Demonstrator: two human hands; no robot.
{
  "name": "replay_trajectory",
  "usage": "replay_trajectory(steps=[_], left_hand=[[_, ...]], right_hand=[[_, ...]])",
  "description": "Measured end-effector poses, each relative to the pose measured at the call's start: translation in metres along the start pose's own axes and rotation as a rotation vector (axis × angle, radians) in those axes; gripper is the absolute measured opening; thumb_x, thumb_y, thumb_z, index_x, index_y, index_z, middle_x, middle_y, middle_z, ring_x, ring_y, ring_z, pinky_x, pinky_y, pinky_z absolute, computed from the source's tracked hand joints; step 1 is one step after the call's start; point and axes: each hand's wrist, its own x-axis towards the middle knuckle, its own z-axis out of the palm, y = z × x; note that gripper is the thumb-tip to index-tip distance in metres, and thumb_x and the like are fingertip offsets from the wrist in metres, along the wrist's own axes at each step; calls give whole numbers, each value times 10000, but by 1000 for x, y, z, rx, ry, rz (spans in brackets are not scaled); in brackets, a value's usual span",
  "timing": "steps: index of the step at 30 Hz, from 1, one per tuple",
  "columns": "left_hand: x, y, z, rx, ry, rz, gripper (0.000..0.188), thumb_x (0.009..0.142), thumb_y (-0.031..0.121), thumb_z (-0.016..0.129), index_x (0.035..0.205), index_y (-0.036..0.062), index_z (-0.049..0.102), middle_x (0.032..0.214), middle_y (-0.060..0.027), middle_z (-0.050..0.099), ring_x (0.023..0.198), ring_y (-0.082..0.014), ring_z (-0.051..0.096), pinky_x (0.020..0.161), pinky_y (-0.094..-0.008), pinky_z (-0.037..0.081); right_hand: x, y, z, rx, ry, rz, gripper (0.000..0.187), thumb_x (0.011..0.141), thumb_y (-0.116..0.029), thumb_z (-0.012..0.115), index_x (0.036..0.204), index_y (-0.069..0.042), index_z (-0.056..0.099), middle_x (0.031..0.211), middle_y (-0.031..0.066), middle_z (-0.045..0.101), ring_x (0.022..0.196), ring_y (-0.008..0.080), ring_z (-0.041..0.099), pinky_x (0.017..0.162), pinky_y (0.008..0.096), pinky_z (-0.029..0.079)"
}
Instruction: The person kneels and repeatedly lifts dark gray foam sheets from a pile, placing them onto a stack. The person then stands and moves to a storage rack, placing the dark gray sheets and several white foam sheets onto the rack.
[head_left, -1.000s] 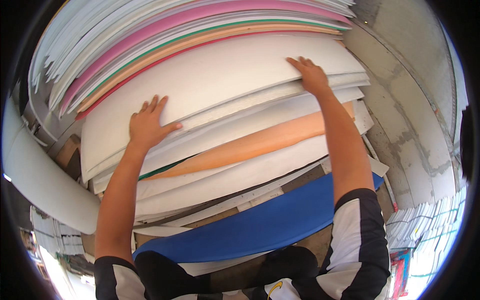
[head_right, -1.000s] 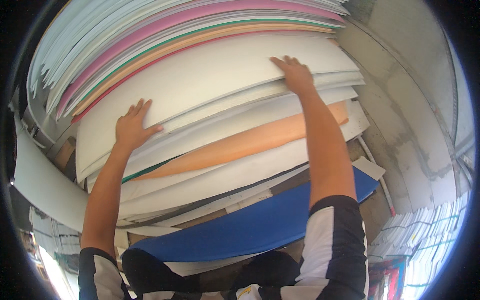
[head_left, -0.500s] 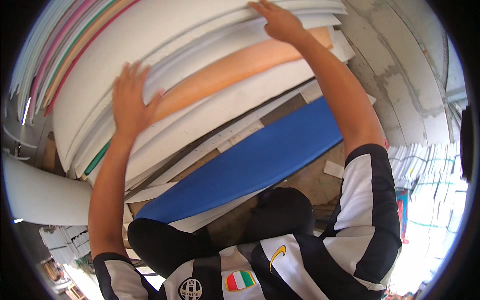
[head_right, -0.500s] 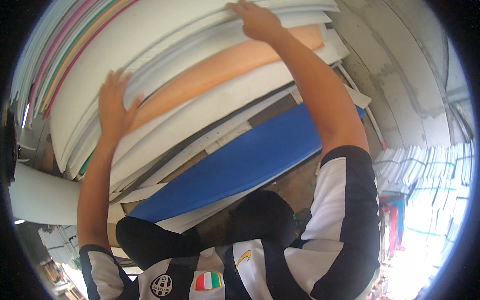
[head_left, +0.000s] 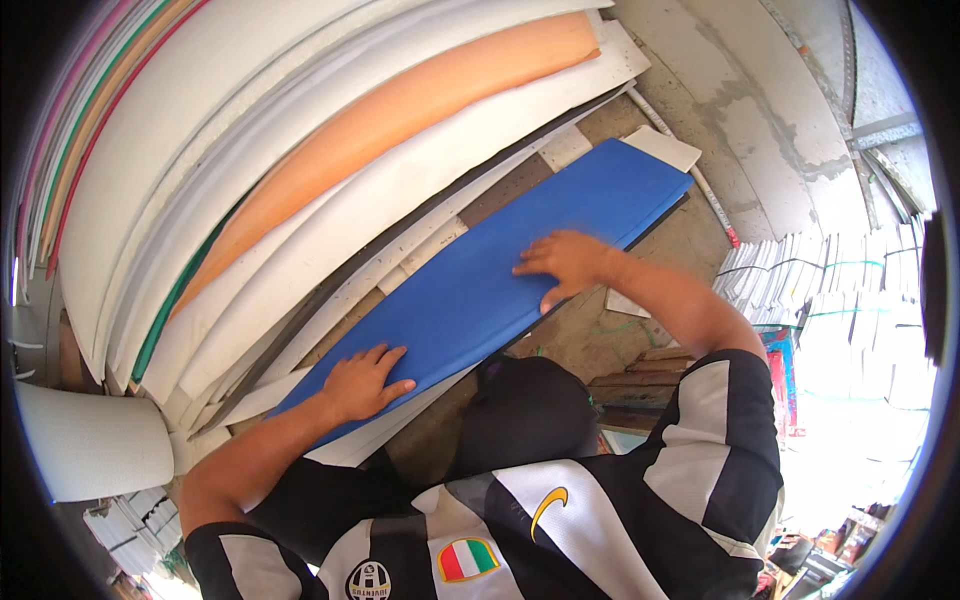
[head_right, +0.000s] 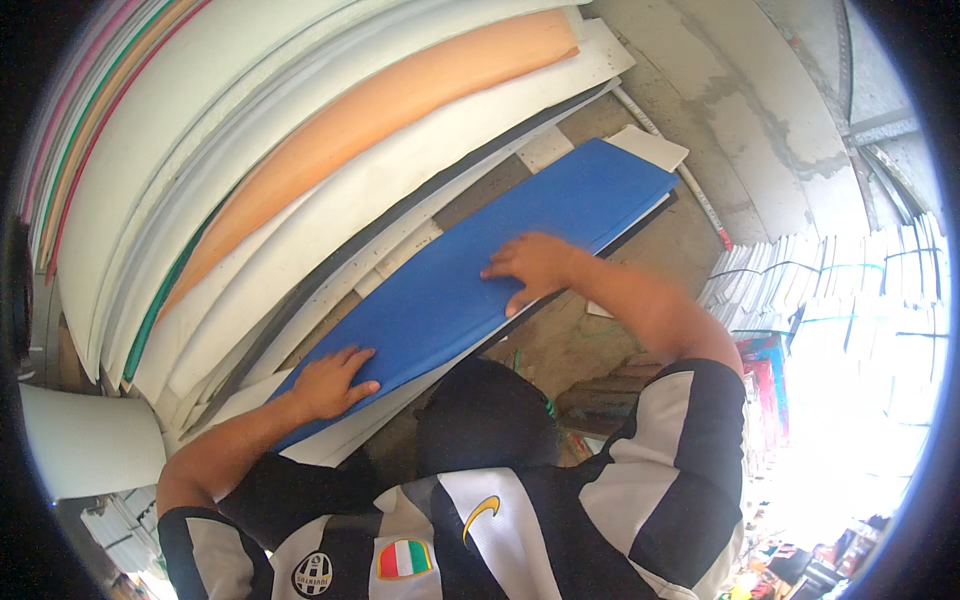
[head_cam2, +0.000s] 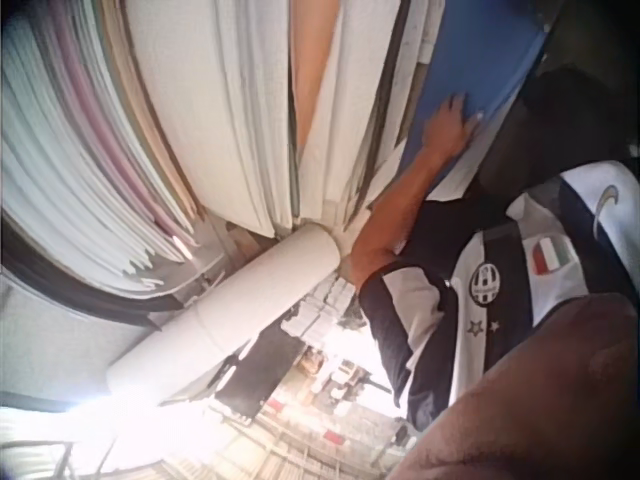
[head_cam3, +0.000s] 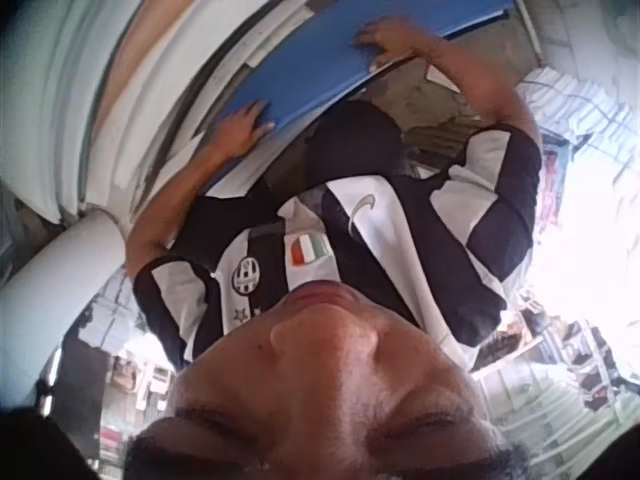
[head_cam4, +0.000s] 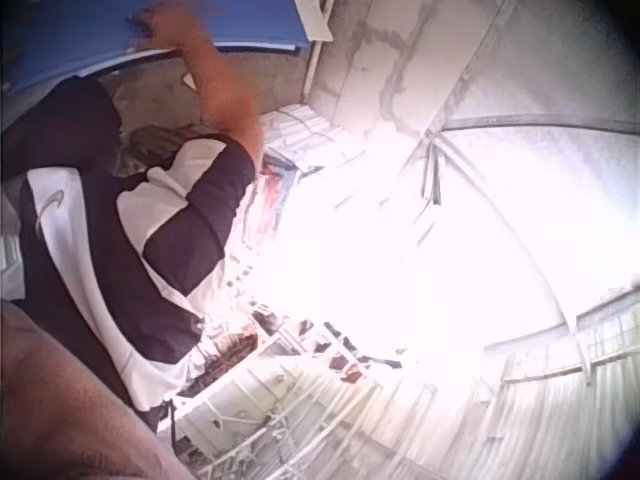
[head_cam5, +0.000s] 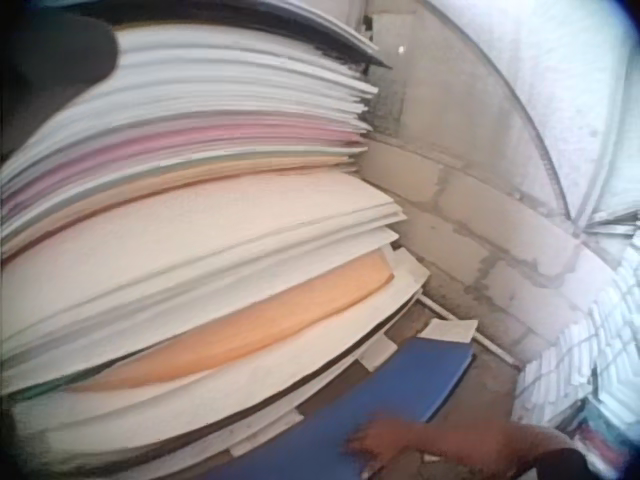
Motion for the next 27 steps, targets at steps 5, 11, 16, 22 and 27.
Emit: replay_trajectory(steps=[5,11,16,22,27], left_hand=[[-8,11,4,106,50,-8,884,952,710,567,1590,117,414,1575,-241,473,1386,-465,521,1111,-579,455],[-18,4,-22,-3,146,-154,704,909,487,747,1469,101,569,1395,-243,628,1197,-428,661,1015,-517,532],[-45,-35,-51,-11,485,-163,406,918,355,767,1224,89,744,1057,-214,759,968,-421,727,840,-505,579],[-80,-75,-86,-273,312,-196,475,918,357,762,1324,115,715,1025,-227,759,933,-403,732,848,-466,566],[-136,-22,-139,-91,450,-281,428,896,265,749,1318,198,724,1062,-190,766,935,-412,723,860,-484,575]], right_hand=[[3,-16,8,-135,-1,-91,870,879,-664,687,1570,-184,470,1490,189,570,1354,382,562,1072,531,479],[21,7,4,-136,237,44,536,947,-272,644,1469,-172,578,1267,145,712,1108,333,710,875,479,584],[51,-1,-53,-31,245,262,447,902,-112,629,1329,-222,700,1042,140,777,961,351,750,818,494,595],[59,-9,-109,38,328,231,295,887,-279,767,1166,-182,774,984,146,771,950,382,728,832,514,566],[26,-7,-153,-47,563,176,299,849,-230,785,1145,-191,781,1023,134,772,1008,373,717,871,501,561]])
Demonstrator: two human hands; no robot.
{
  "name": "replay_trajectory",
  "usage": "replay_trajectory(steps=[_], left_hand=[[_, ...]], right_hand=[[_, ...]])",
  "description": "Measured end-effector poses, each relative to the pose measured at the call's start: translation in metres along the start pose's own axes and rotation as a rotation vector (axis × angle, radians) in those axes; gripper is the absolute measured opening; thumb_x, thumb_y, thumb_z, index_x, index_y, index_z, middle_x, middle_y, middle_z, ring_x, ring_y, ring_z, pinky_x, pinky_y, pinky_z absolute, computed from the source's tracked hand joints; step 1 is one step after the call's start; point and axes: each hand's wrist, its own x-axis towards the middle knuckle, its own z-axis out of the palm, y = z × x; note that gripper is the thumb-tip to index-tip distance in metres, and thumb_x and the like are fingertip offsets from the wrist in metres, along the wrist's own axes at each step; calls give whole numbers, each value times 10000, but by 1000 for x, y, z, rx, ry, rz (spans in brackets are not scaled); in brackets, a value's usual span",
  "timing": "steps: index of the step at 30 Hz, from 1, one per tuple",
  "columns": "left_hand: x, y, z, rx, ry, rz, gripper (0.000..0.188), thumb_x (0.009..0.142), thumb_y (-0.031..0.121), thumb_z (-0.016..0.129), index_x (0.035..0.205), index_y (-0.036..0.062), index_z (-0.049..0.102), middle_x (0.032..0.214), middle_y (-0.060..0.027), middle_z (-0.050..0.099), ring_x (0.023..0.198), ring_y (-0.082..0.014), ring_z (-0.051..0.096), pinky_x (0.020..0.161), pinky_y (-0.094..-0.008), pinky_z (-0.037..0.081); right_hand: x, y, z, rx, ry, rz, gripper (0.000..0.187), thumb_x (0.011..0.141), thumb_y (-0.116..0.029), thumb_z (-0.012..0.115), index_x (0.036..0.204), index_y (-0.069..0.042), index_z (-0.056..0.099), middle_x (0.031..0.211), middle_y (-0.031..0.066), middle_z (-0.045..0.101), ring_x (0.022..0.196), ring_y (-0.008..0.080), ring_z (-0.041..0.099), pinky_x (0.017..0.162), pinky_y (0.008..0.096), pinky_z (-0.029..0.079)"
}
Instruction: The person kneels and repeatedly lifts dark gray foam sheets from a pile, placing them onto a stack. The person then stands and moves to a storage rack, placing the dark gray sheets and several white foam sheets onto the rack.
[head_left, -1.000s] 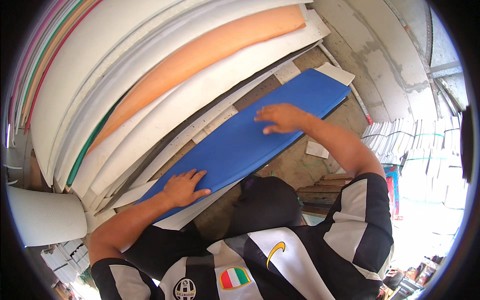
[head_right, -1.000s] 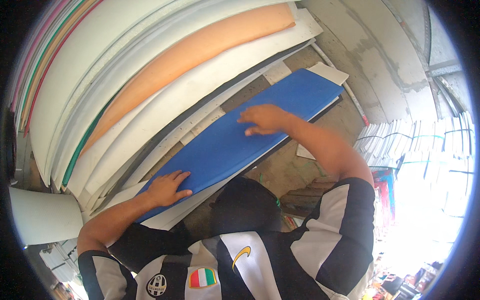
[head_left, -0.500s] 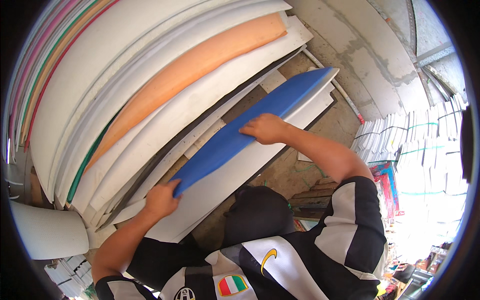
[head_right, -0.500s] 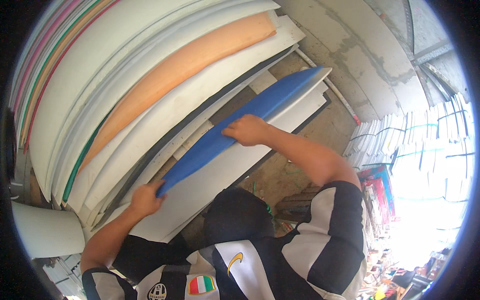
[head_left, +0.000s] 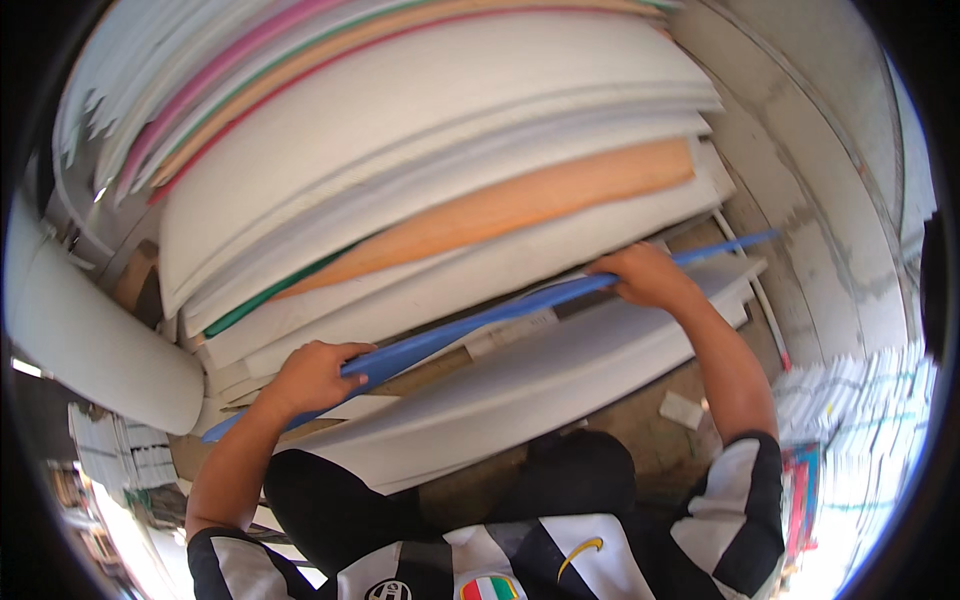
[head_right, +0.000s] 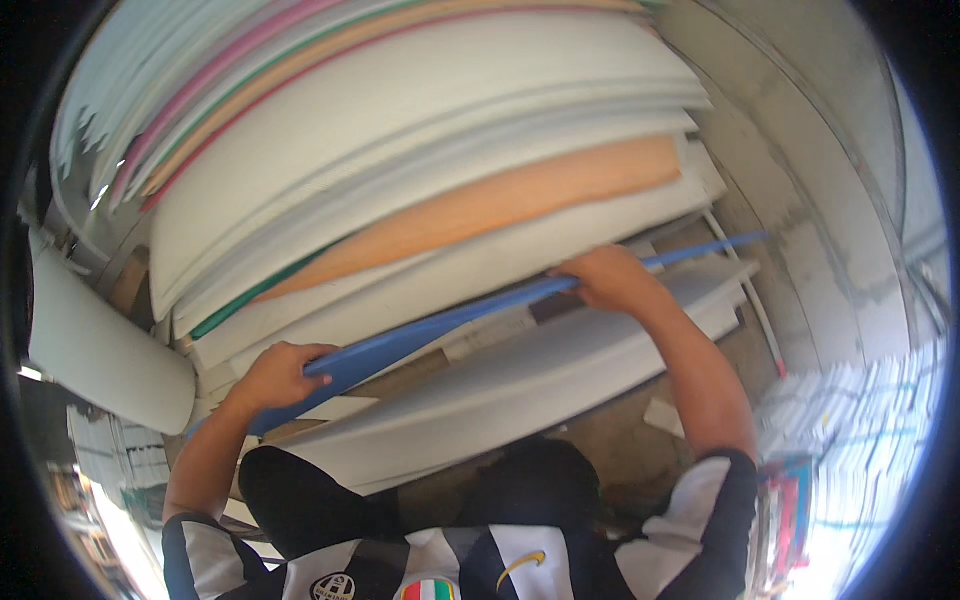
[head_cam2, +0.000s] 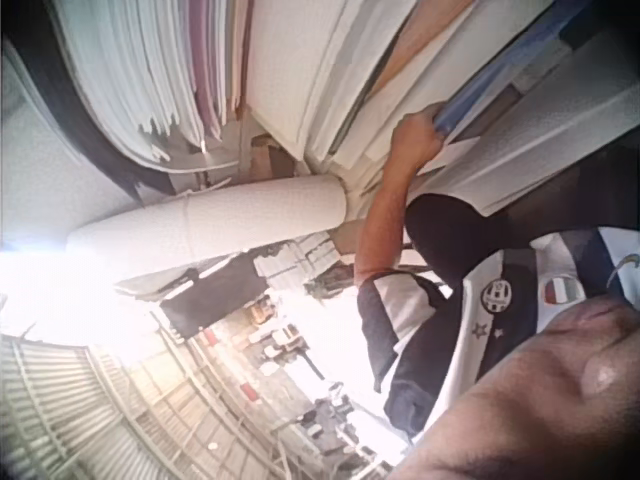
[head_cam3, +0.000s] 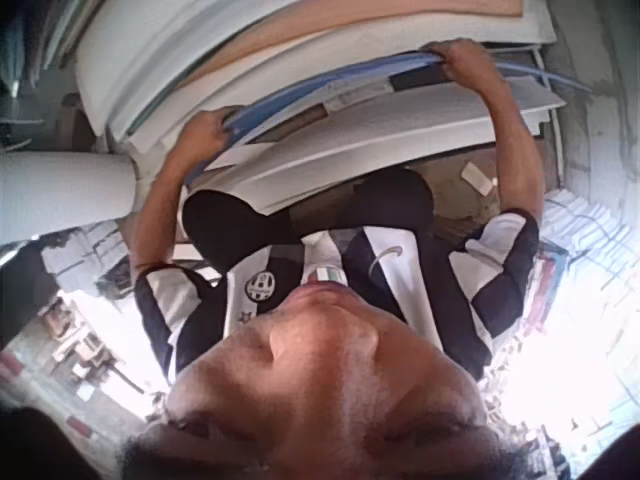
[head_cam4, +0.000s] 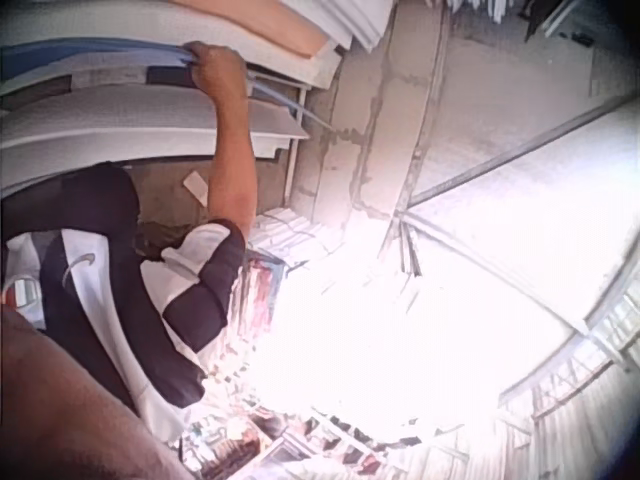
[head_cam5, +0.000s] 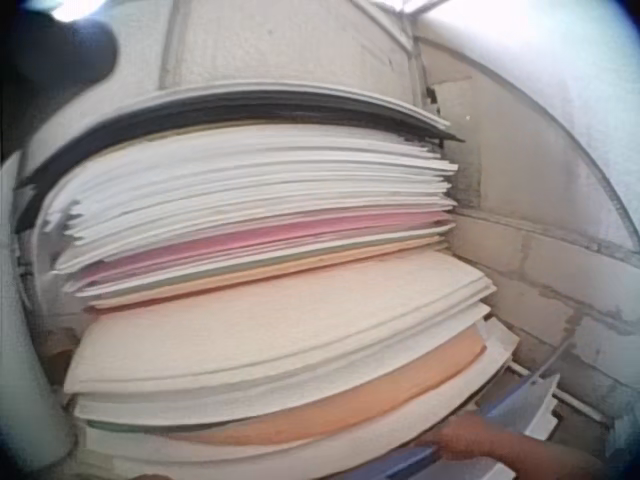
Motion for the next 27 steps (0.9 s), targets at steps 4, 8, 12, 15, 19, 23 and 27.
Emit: replay_trajectory(steps=[4,8,12,15,19,23,27], left_hand=[[-48,-16,-30,227,49,-50,374,898,241,737,1270,198,740,970,-183,764,899,-393,728,832,-495,576],[-91,12,-110,83,172,39,355,849,172,774,1199,115,757,904,-191,753,812,-398,727,794,-460,578],[-120,49,-187,225,415,131,329,790,64,771,1114,14,756,866,-226,720,782,-392,731,754,-433,568],[-133,71,-215,364,640,164,323,792,17,735,1113,-5,750,846,-237,707,759,-391,722,751,-430,561],[-148,86,-238,499,904,200,386,775,-70,659,1147,-9,743,936,-237,729,838,-392,723,814,-424,555],[-107,56,-230,504,1015,279,550,765,-131,583,1263,58,720,1183,-202,746,1113,-394,706,1001,-444,534],[-45,1,-188,692,1011,198,613,847,-111,567,1391,156,666,1386,-127,686,1314,-333,627,1134,-504,462]], right_hand=[[0,-32,-90,-61,-39,125,292,826,-167,787,1118,-174,793,975,122,775,941,363,729,866,493,564],[0,-59,-171,-43,124,108,276,792,-39,788,1060,-101,787,982,167,763,924,380,726,839,459,566],[13,-54,-229,39,338,114,305,798,64,749,1085,-40,767,999,196,765,939,344,745,861,394,567],[26,-54,-261,14,506,39,337,817,89,724,1131,-25,758,1016,197,771,955,304,756,874,360,564],[43,-51,-286,-41,686,-65,382,833,96,707,1193,-25,745,1067,172,782,976,265,760,883,335,567],[83,-33,-272,-266,834,-180,508,785,149,663,1241,-62,741,1211,159,760,1110,326,740,955,371,578],[140,11,-195,-478,884,-283,566,792,130,587,1248,-161,751,1234,129,748,1182,340,704,998,436,569]])
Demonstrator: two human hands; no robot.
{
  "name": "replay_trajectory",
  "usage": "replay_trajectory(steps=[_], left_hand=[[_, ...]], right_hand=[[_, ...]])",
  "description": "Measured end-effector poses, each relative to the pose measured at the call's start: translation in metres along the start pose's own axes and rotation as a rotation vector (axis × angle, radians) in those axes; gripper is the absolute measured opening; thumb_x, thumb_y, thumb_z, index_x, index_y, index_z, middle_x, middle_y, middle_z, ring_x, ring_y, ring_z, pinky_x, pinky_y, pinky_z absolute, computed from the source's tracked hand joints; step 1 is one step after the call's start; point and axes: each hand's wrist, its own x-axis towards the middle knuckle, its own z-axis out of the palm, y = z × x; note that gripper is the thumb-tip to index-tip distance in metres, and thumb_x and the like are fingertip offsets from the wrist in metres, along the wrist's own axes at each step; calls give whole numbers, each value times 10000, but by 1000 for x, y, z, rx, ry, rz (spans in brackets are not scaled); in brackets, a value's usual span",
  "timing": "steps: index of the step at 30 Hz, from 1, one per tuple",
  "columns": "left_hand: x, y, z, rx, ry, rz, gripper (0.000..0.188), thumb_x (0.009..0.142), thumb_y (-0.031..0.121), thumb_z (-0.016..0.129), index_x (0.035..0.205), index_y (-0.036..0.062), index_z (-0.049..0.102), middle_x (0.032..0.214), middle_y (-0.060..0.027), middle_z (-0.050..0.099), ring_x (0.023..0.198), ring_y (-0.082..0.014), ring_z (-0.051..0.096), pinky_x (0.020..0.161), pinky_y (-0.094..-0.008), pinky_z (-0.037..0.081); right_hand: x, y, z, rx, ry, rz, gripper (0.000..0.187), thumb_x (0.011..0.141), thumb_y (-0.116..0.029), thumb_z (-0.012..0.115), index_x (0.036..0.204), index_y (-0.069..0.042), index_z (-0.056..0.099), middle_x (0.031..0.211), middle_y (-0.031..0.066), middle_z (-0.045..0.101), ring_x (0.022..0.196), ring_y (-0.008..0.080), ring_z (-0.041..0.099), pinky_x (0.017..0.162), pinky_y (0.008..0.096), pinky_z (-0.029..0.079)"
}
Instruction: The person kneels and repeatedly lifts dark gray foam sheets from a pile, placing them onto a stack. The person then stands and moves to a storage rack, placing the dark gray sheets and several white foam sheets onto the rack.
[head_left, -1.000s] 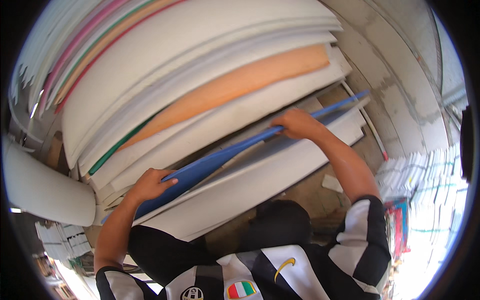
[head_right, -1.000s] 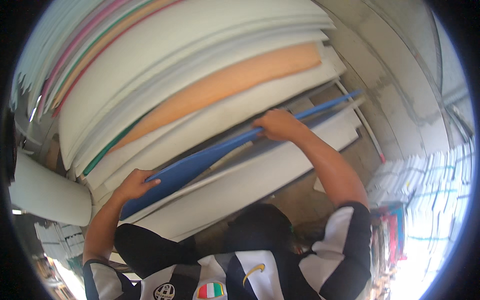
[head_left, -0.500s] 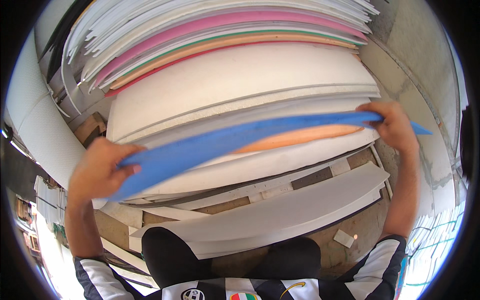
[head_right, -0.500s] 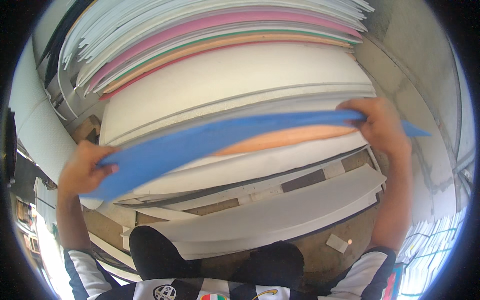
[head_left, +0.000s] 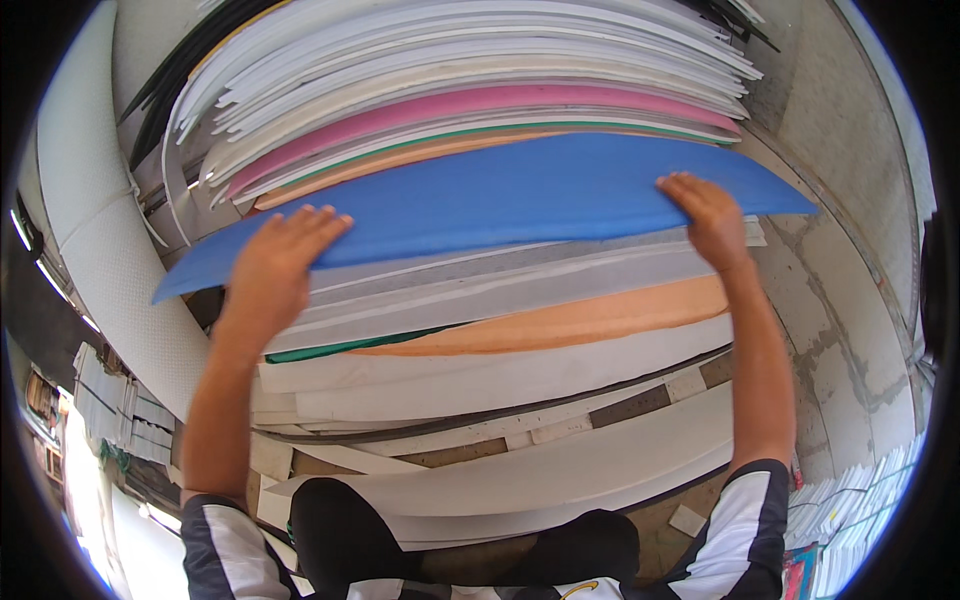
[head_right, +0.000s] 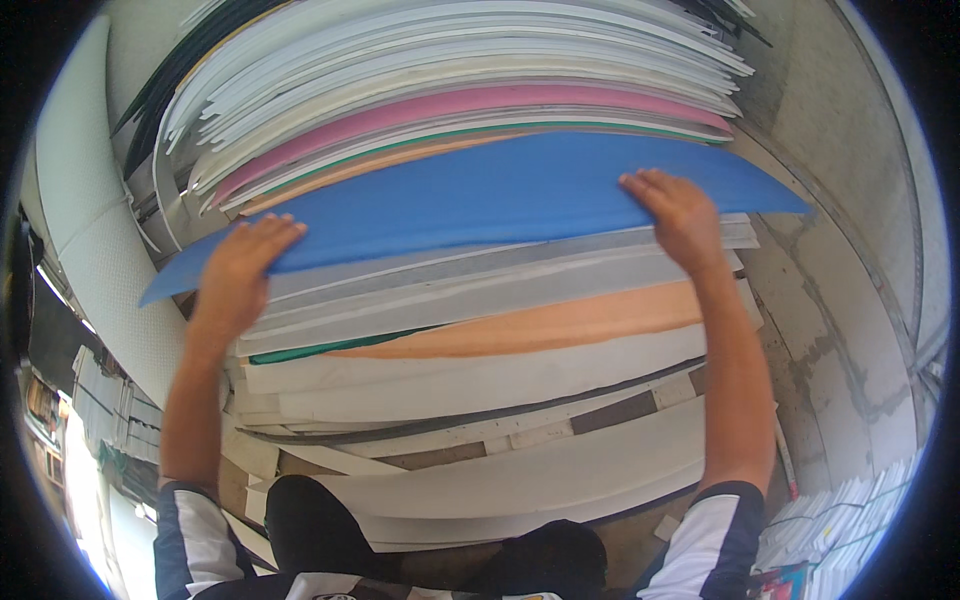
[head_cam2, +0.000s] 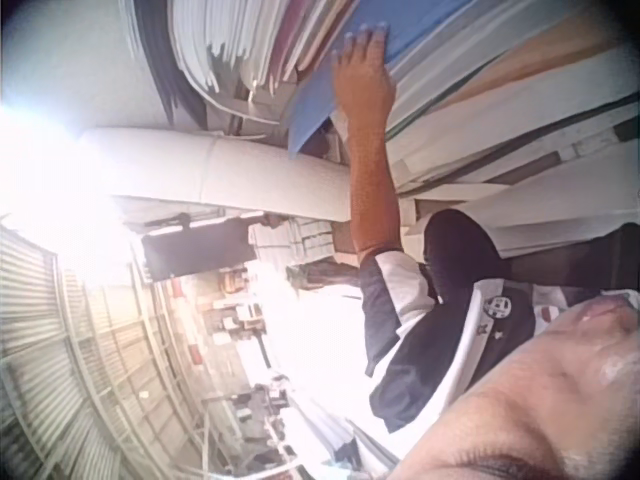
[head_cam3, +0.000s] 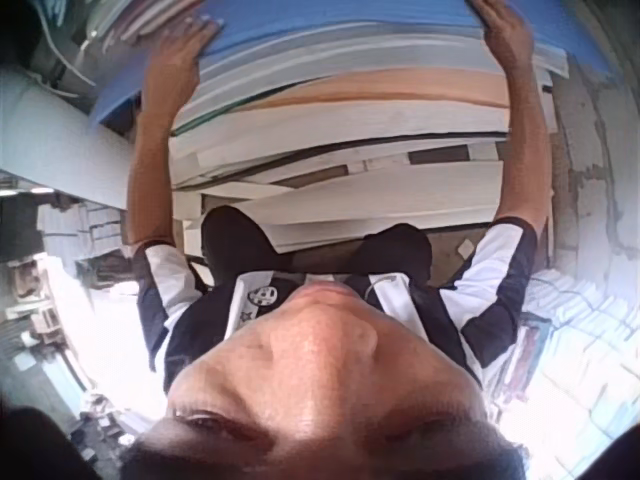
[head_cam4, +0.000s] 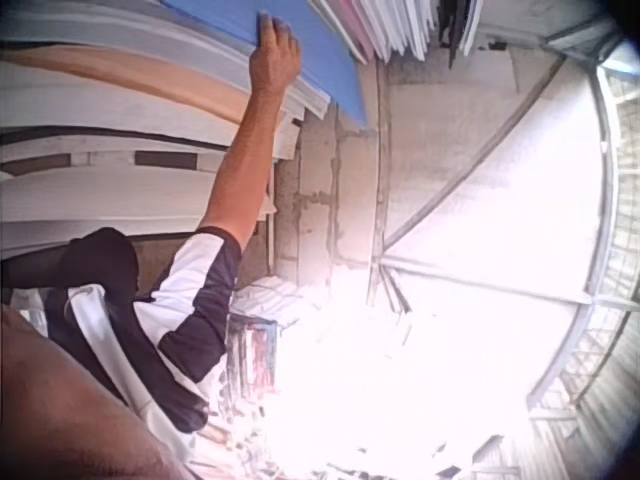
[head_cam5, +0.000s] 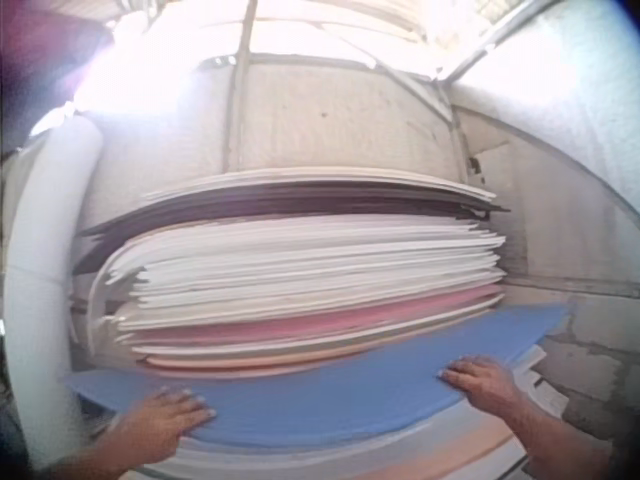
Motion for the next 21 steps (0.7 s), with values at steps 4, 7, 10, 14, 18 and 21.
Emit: replay_trajectory(steps=[4,7,10,14,18,21], left_hand=[[-32,6,106,-7,-105,-31,660,878,-79,590,1478,195,590,1505,-101,602,1415,-330,546,1162,-558,435],[-32,17,140,-35,-183,-74,653,927,44,653,1528,268,530,1561,-90,547,1447,-336,509,1172,-581,419],[-13,4,157,-56,-255,-127,685,942,178,715,1560,353,479,1616,-80,484,1487,-331,457,1171,-613,410],[12,-12,182,-24,-286,-190,723,918,261,764,1562,394,464,1659,-85,424,1531,-339,390,1178,-633,391],[21,-13,197,-105,-339,-258,774,876,468,783,1572,423,447,1679,-96,391,1549,-382,345,1193,-657,350],[19,-12,209,-97,-337,-195,848,815,604,781,1575,425,448,1686,-101,379,1547,-414,336,1199,-671,328]], right_hand=[[-44,-14,88,-70,-124,47,546,909,16,564,1371,-248,685,1346,124,700,1262,356,656,1050,454,534],[-61,-21,127,-67,-258,176,600,970,-17,509,1490,-308,578,1431,154,643,1334,361,607,1097,471,504],[-57,-19,151,-124,-357,290,635,996,-18,487,1544,-338,507,1504,171,582,1385,376,562,1119,472,495],[-30,-12,171,-129,-461,409,643,1010,-9,467,1558,-347,478,1537,188,548,1403,411,538,1134,474,488],[-8,-3,174,-49,-574,485,652,1008,-15,466,1557,-367,470,1544,196,541,1406,428,530,1133,481,488],[-16,6,175,-69,-564,437,676,983,13,480,1549,-357,491,1542,186,543,1381,433,547,1118,484,495]])
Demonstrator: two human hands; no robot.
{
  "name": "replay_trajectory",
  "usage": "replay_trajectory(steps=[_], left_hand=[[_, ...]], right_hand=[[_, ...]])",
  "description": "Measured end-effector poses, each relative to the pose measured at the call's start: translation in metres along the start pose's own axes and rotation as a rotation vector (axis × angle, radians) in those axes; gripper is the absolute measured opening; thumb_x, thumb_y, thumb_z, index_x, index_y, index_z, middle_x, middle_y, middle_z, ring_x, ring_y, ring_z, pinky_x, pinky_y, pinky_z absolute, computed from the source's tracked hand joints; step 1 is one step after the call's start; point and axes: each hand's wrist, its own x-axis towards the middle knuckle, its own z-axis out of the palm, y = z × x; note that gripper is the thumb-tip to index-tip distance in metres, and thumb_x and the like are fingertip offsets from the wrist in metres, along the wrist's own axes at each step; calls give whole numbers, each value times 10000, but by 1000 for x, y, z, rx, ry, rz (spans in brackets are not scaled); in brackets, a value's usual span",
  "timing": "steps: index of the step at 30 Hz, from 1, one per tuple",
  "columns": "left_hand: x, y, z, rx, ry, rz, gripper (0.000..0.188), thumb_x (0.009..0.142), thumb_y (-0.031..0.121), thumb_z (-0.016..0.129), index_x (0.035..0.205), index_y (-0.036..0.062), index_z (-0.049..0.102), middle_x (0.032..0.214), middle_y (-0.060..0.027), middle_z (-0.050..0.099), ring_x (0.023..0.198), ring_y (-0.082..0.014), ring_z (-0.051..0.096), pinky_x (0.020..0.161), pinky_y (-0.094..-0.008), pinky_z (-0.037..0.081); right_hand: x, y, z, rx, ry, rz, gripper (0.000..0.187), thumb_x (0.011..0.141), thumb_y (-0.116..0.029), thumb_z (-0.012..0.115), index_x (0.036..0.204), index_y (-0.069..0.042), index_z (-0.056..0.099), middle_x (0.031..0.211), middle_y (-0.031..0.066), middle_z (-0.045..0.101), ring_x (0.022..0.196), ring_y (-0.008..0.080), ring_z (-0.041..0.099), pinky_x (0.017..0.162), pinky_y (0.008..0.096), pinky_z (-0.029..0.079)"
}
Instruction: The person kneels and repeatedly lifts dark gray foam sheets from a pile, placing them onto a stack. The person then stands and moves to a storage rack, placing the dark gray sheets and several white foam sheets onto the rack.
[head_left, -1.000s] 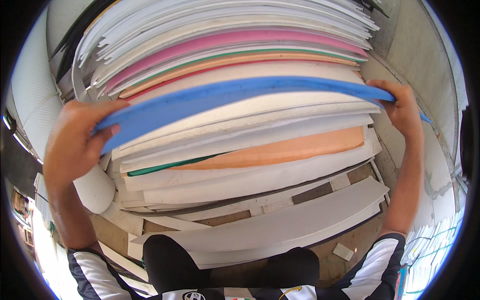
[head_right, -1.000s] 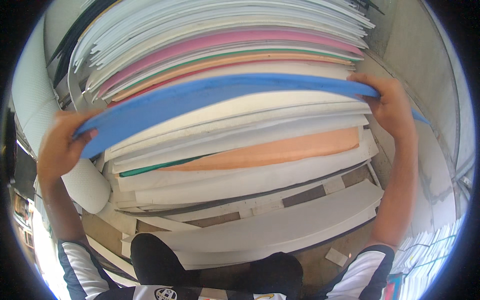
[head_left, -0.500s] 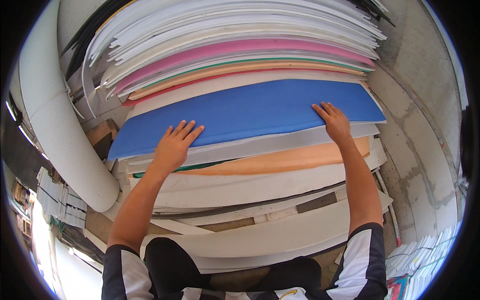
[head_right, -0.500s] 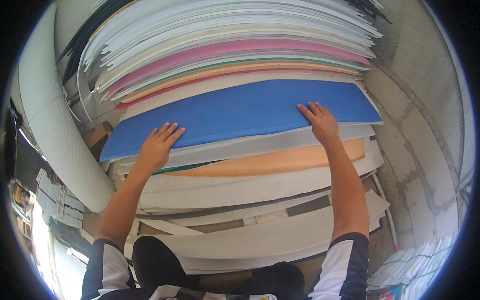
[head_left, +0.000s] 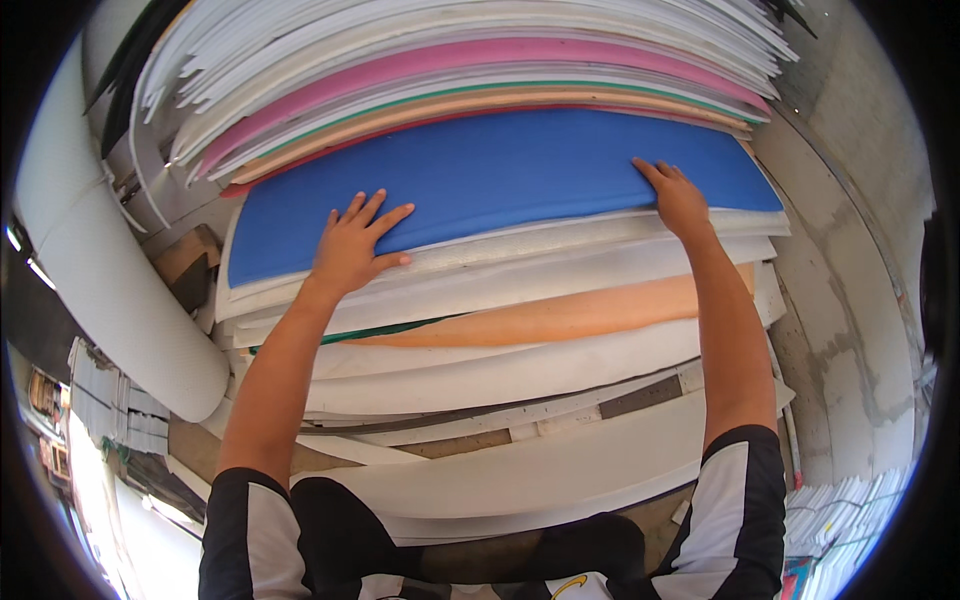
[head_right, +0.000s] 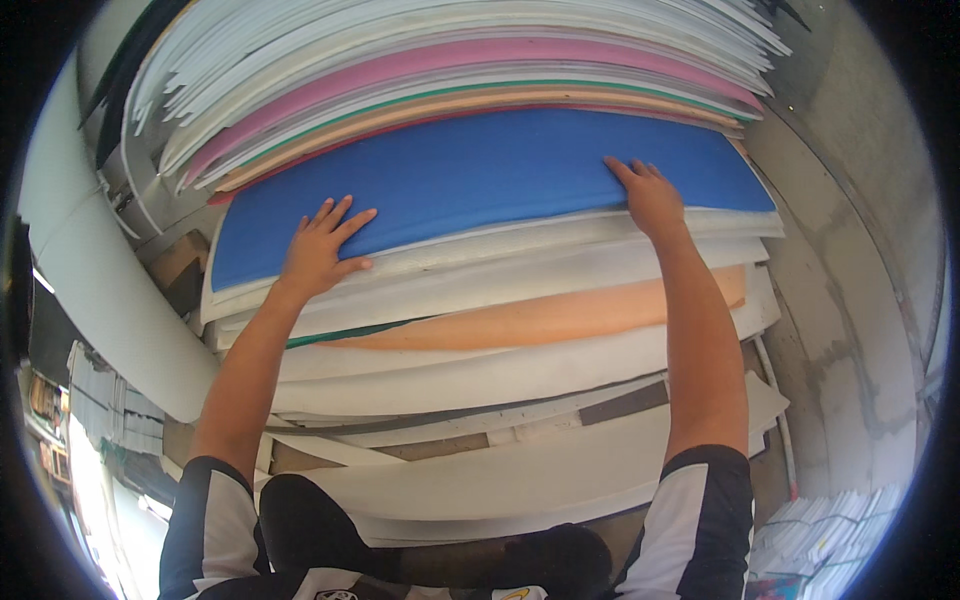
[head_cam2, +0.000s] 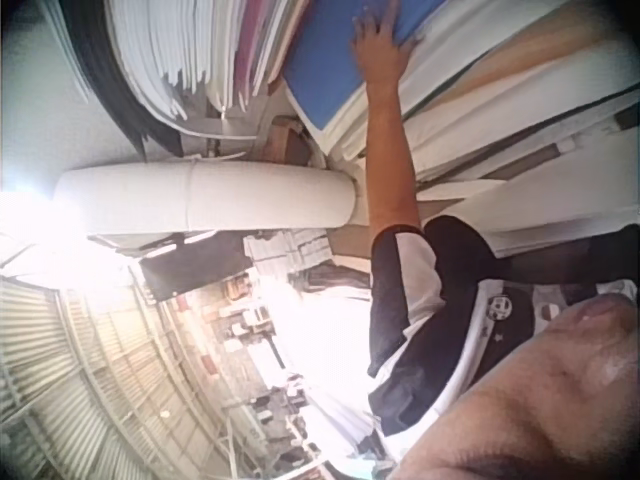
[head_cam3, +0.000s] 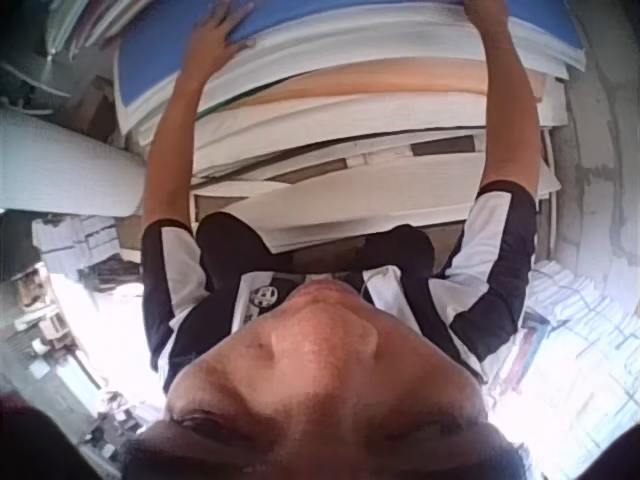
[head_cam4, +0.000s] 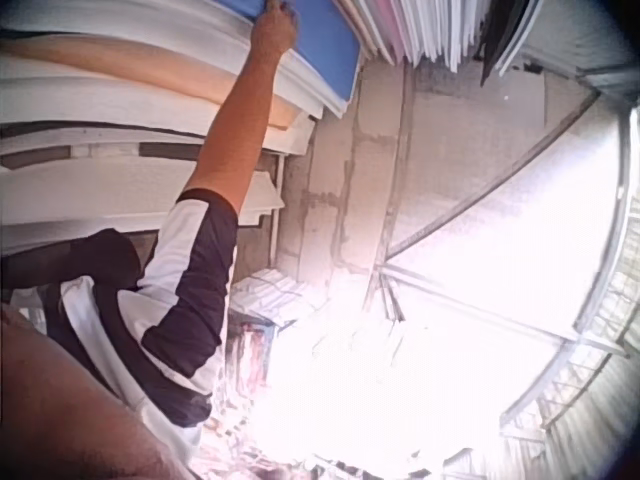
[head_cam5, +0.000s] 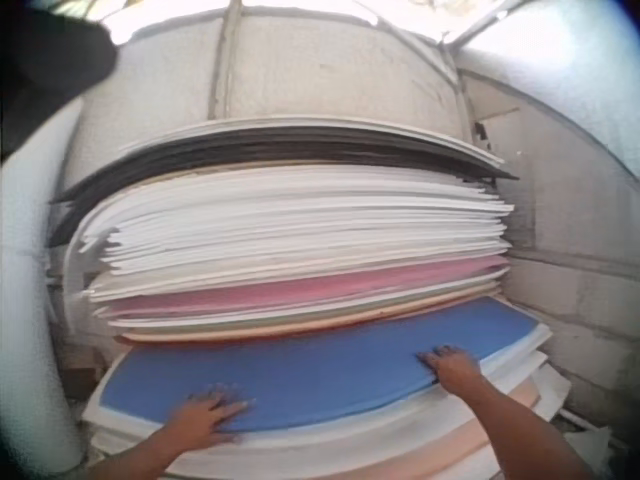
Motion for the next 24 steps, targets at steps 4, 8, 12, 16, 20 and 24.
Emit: replay_trajectory(steps=[4,8,12,16,20,24], left_hand=[[-7,-17,21,26,72,33,849,787,627,776,1558,431,479,1655,-111,432,1522,-411,387,1186,-665,350],[-11,-9,19,48,76,26,843,787,620,775,1553,400,501,1643,-120,448,1512,-421,399,1176,-662,363],[-2,-3,20,69,92,44,816,812,626,751,1552,381,509,1643,-131,446,1502,-436,408,1170,-665,366],[1,-10,16,24,74,79,797,839,656,715,1554,373,510,1647,-138,439,1494,-447,415,1175,-660,361],[5,-14,10,-34,20,93,793,843,672,713,1553,386,508,1659,-129,423,1515,-440,386,1199,-646,336],[7,-20,12,-20,-3,83,823,832,721,703,1562,412,483,1685,-100,384,1555,-414,321,1242,-636,267]], right_hand=[[2,3,29,-103,111,-63,661,989,-24,498,1552,-371,482,1513,202,562,1362,440,562,1113,501,491],[-1,-9,23,-221,226,-74,616,1018,-92,531,1555,-387,469,1472,220,589,1356,449,566,1110,547,478],[2,6,18,-322,293,-99,599,1038,-115,527,1564,-393,454,1488,210,575,1344,442,577,1108,547,480],[9,2,33,-165,198,-56,617,1026,-109,532,1562,-404,450,1487,196,579,1329,435,592,1099,525,498],[16,-1,26,-28,22,-14,664,998,-76,533,1564,-411,441,1481,195,587,1326,438,592,1070,512,528],[21,1,7,-78,-104,-56,728,985,18,468,1609,-348,382,1495,226,563,1315,422,604,1036,509,557]])
